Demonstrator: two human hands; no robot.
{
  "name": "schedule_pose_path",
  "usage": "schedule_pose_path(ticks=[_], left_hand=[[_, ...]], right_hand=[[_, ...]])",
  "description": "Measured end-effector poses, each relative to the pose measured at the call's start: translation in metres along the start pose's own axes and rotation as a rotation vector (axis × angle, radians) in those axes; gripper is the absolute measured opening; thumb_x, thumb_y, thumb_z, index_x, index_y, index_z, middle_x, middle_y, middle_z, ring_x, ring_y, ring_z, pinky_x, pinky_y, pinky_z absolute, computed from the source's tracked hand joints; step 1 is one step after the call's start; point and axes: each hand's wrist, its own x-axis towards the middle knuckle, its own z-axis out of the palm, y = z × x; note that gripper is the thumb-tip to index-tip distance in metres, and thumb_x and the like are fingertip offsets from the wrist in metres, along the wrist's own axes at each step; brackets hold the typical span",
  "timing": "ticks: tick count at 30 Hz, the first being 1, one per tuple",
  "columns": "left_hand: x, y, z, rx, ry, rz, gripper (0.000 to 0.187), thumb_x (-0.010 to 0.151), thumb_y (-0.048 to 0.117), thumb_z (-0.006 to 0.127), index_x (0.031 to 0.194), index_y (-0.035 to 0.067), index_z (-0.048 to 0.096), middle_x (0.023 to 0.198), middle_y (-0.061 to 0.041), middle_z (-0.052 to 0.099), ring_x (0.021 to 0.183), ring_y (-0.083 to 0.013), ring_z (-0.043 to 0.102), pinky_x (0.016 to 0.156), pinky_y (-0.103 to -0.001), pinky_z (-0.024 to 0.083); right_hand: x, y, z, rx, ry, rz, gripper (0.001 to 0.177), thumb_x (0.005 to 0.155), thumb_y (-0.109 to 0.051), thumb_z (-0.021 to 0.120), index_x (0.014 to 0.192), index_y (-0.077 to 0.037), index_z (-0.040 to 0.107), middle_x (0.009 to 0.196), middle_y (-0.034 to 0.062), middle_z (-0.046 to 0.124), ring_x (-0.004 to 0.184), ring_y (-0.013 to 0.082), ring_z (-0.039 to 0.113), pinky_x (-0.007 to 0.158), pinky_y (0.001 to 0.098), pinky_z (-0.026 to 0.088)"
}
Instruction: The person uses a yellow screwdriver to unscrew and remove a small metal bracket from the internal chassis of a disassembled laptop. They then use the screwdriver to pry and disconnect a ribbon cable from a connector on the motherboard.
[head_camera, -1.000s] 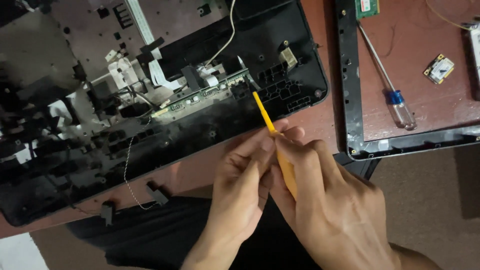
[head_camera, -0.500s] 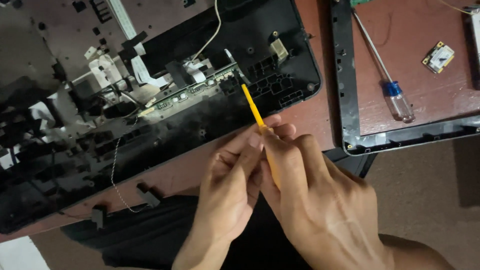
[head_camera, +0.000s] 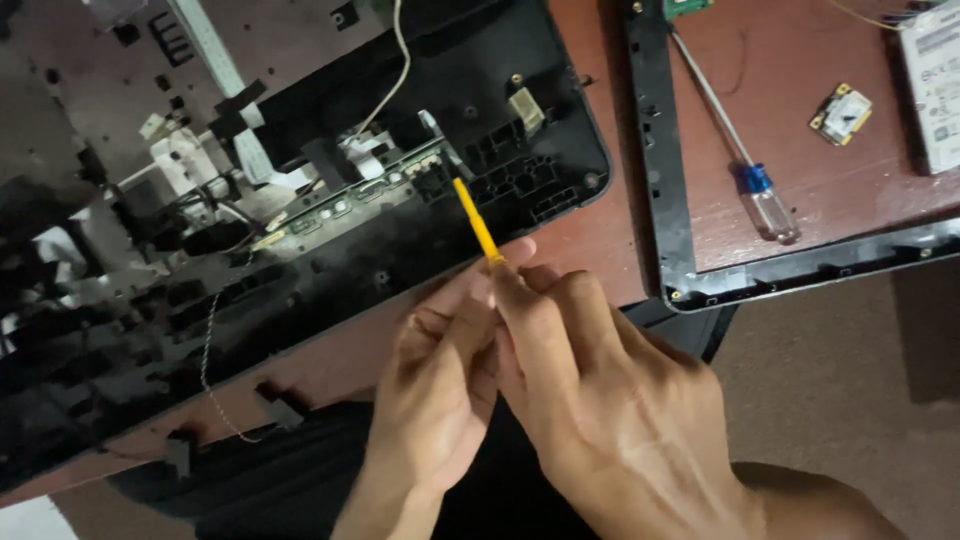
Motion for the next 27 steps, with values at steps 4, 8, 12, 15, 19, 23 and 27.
schedule_pose_path(ticks=[4, 8, 12, 15, 19, 23, 27], left_hand=[[0.000, -0.001, -0.001, 0.002, 0.022, -0.008, 0.044, 0.101, 0.018, 0.056, 0.137, -0.004, 0.067, 0.122, -0.021, 0.075, 0.099, -0.0190, 0.073, 0.079, -0.023, 0.059], [-0.001, 0.001, -0.002, -0.008, -0.072, 0.053, 0.044, 0.102, 0.017, 0.054, 0.138, -0.006, 0.063, 0.130, -0.024, 0.072, 0.115, -0.0265, 0.071, 0.093, -0.030, 0.059], [0.000, 0.002, -0.001, 0.035, 0.022, 0.002, 0.042, 0.101, 0.016, 0.056, 0.135, -0.005, 0.068, 0.126, -0.017, 0.075, 0.102, -0.0151, 0.072, 0.078, -0.023, 0.059], [0.000, 0.001, -0.002, 0.024, 0.005, 0.018, 0.042, 0.102, 0.017, 0.056, 0.136, -0.005, 0.067, 0.122, -0.017, 0.076, 0.097, -0.0137, 0.072, 0.075, -0.021, 0.059], [0.001, 0.003, 0.003, 0.023, 0.075, -0.018, 0.040, 0.102, 0.016, 0.055, 0.134, -0.004, 0.070, 0.120, -0.016, 0.077, 0.092, -0.0117, 0.071, 0.074, -0.021, 0.058], [-0.003, 0.007, 0.005, 0.067, 0.098, -0.036, 0.041, 0.101, 0.018, 0.058, 0.133, -0.002, 0.072, 0.111, -0.011, 0.078, 0.085, -0.0105, 0.068, 0.071, -0.022, 0.056], [-0.003, 0.009, 0.009, 0.083, 0.086, -0.020, 0.045, 0.101, 0.021, 0.054, 0.136, -0.003, 0.069, 0.120, -0.016, 0.076, 0.103, -0.0193, 0.071, 0.084, -0.028, 0.057]], right_hand=[[-0.002, 0.002, 0.003, 0.018, -0.044, -0.002, 0.028, 0.107, -0.029, 0.052, 0.130, -0.015, 0.059, 0.102, 0.0001, 0.062, 0.067, 0.0102, 0.068, 0.032, 0.0284, 0.043], [-0.002, 0.002, 0.005, -0.009, -0.008, -0.009, 0.026, 0.108, -0.028, 0.053, 0.128, -0.014, 0.061, 0.099, -0.0005, 0.061, 0.068, 0.0096, 0.068, 0.034, 0.0281, 0.043], [-0.004, 0.003, 0.008, 0.056, -0.057, 0.006, 0.034, 0.105, -0.030, 0.054, 0.136, -0.017, 0.057, 0.098, 0.0003, 0.058, 0.061, 0.0101, 0.065, 0.032, 0.0278, 0.044], [-0.004, 0.003, 0.008, 0.040, -0.023, -0.005, 0.030, 0.106, -0.029, 0.054, 0.133, -0.015, 0.059, 0.096, 0.0006, 0.058, 0.062, 0.0100, 0.065, 0.034, 0.0276, 0.042], [-0.002, 0.003, 0.007, 0.046, -0.024, -0.012, 0.027, 0.106, -0.025, 0.052, 0.128, -0.011, 0.059, 0.102, 0.0022, 0.063, 0.067, 0.0123, 0.068, 0.032, 0.0292, 0.043], [-0.002, 0.004, 0.005, 0.081, -0.050, -0.009, 0.030, 0.101, -0.016, 0.056, 0.130, -0.013, 0.057, 0.108, 0.0037, 0.063, 0.069, 0.0140, 0.070, 0.030, 0.0308, 0.045], [-0.001, 0.004, 0.005, 0.022, -0.039, -0.025, 0.029, 0.102, -0.016, 0.057, 0.130, -0.012, 0.058, 0.097, 0.0022, 0.059, 0.064, 0.0119, 0.066, 0.031, 0.0287, 0.043]])
